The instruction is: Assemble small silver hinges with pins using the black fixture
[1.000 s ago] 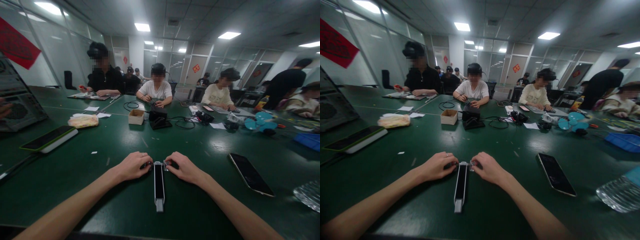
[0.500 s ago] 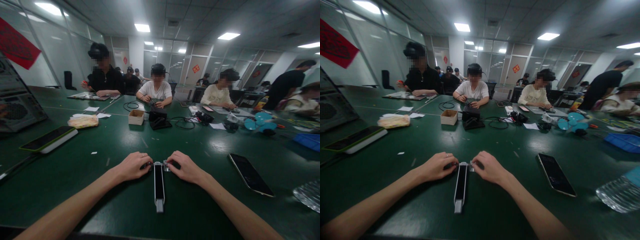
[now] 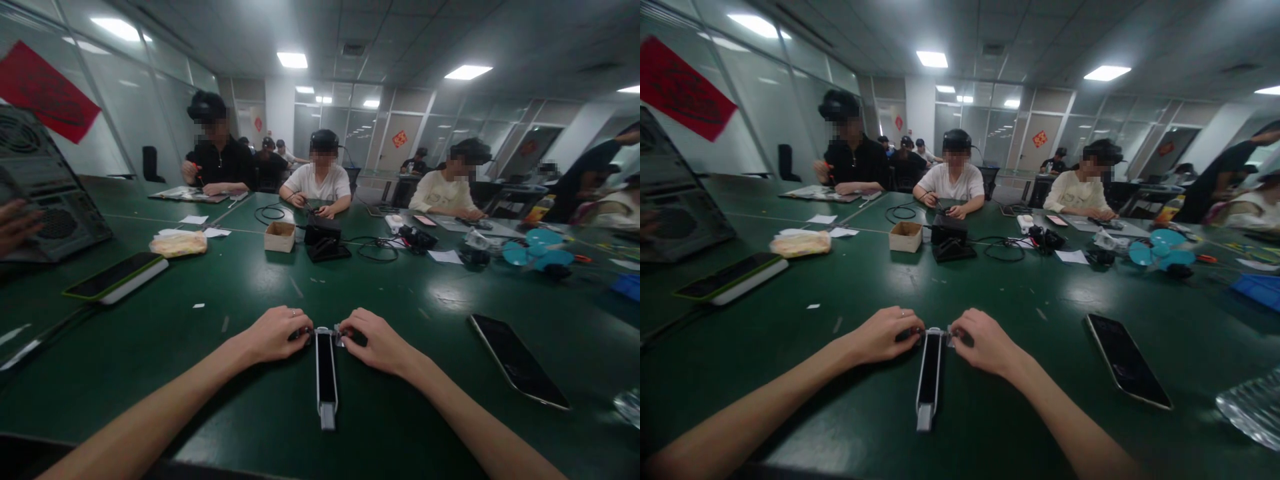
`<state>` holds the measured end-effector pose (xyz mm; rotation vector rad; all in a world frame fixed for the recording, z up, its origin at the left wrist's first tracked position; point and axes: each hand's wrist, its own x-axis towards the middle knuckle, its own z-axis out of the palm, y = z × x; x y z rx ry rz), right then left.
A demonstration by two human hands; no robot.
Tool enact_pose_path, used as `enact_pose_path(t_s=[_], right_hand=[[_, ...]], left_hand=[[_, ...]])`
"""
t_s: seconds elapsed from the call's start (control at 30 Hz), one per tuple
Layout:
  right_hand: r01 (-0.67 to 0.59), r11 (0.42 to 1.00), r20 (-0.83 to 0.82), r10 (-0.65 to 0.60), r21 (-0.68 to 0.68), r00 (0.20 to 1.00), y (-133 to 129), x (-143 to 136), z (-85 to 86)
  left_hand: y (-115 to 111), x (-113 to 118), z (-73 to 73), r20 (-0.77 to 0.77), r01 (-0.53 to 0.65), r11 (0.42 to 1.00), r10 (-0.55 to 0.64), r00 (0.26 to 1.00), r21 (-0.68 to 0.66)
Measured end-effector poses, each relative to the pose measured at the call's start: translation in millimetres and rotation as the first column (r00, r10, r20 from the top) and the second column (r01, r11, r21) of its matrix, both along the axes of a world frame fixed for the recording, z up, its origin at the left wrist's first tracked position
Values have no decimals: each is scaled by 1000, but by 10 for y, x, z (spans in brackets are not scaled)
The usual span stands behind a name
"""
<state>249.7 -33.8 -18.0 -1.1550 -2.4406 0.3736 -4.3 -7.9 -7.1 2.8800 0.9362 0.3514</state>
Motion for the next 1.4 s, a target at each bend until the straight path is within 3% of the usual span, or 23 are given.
enact_pose_path(t_s=[0.7, 1.4], right_hand=[[-45, 997, -8, 46, 66, 999, 23, 19, -44], [-12, 994, 1, 11, 108, 1000, 32, -10, -91]], left_hand=[[-16, 21, 25, -4, 9, 1000, -9, 1000, -5], [13, 25, 19, -3, 16, 999, -16, 1000, -34]])
